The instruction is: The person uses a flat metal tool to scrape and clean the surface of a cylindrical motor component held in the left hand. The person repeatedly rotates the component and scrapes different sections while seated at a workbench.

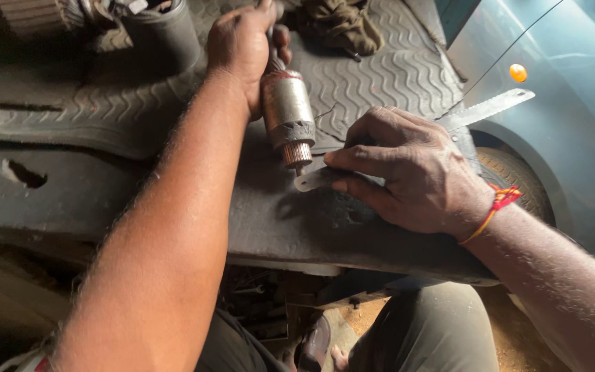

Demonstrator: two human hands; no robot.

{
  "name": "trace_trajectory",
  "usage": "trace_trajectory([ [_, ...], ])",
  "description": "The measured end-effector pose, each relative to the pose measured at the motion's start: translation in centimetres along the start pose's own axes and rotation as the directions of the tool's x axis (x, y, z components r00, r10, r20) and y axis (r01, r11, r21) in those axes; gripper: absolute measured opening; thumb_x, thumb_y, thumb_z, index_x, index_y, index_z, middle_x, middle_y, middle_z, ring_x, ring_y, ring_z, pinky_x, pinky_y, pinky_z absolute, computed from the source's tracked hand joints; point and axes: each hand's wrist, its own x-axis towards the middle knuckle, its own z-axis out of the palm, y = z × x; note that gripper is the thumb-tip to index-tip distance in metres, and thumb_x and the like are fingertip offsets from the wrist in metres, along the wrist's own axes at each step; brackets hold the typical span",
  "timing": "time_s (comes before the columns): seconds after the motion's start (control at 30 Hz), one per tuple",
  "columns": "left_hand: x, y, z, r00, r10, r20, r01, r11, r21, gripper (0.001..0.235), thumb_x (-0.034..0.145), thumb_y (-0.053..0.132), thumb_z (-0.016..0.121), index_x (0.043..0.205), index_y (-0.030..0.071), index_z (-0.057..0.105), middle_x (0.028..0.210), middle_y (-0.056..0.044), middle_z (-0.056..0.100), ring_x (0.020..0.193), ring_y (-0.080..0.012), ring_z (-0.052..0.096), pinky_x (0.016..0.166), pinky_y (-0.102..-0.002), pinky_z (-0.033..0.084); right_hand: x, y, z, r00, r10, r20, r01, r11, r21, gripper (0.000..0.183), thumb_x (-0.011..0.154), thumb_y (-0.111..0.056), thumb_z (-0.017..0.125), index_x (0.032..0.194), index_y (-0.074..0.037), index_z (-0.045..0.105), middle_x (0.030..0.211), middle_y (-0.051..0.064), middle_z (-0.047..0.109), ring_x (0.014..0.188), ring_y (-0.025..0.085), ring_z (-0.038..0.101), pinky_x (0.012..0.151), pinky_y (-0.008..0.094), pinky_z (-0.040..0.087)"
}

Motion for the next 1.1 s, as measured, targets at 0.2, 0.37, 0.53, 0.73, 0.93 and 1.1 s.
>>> trace_trajectory([
  [0.2,-1.9,0.6,0.0,0.999,0.038,-0.016,-0.038,0.999,-0.001,0.020,0.091,0.031,0.068,0.098,0.014,0.061,0.078,-0.006,0.072,0.059,-0.0125,0.062,0.050,-0.031,0.055,0.5,-0.2,0.0,0.999,-0.042,0.029,0.042,0.999,0.019,0.030,0.083,-0.023,0.084,0.111,-0.013,0.077,0.098,0.007,0.067,0.086,0.026,0.068,0.075,0.038,0.054],
  [0.37,-2.5,1.1,0.0,1.000,0.031,0.005,-0.031,0.998,-0.061,0.022,0.094,0.031,0.066,0.103,0.012,0.064,0.083,-0.007,0.075,0.061,-0.0130,0.063,0.052,-0.029,0.054,0.6,-0.4,0.0,0.999,-0.043,0.020,0.043,0.999,0.005,0.029,0.084,-0.023,0.084,0.110,-0.013,0.078,0.098,0.006,0.068,0.086,0.026,0.068,0.076,0.038,0.054],
  [0.53,-1.9,0.5,-0.1,0.994,0.107,0.022,-0.105,0.992,-0.066,0.023,0.096,0.031,0.066,0.106,0.011,0.066,0.087,-0.006,0.076,0.067,-0.0149,0.068,0.055,-0.029,0.056,0.6,-0.3,0.3,0.999,-0.033,0.036,0.032,0.999,0.031,0.030,0.085,-0.023,0.083,0.112,-0.013,0.078,0.098,0.006,0.068,0.088,0.025,0.069,0.077,0.038,0.055],
  [0.73,-1.3,-0.2,-0.5,0.991,0.121,0.058,-0.117,0.990,-0.072,0.025,0.095,0.031,0.066,0.107,0.010,0.068,0.087,-0.003,0.074,0.070,-0.0132,0.072,0.056,-0.030,0.059,0.5,-0.2,0.4,0.999,-0.043,0.009,0.043,0.999,0.026,0.030,0.084,-0.023,0.084,0.112,-0.012,0.078,0.098,0.007,0.069,0.087,0.025,0.068,0.076,0.038,0.054],
  [0.93,-1.1,-0.2,-0.8,0.992,0.120,0.050,-0.120,0.993,-0.003,0.026,0.094,0.034,0.071,0.108,0.011,0.068,0.077,-0.005,0.071,0.062,-0.0142,0.067,0.054,-0.030,0.057,0.5,-0.2,0.6,0.999,-0.038,0.002,0.038,0.998,0.043,0.031,0.084,-0.020,0.084,0.113,-0.011,0.077,0.099,0.008,0.068,0.088,0.027,0.068,0.075,0.038,0.054],
  [1.1,-1.2,-0.2,-0.8,0.993,0.106,0.058,-0.107,0.994,0.010,0.027,0.093,0.037,0.068,0.107,0.013,0.069,0.075,-0.005,0.071,0.058,-0.0139,0.065,0.050,-0.030,0.055,0.7,-0.2,0.8,1.000,-0.013,0.006,0.013,0.998,0.059,0.031,0.083,-0.019,0.085,0.111,-0.012,0.078,0.097,0.008,0.069,0.087,0.026,0.068,0.075,0.038,0.054],
])
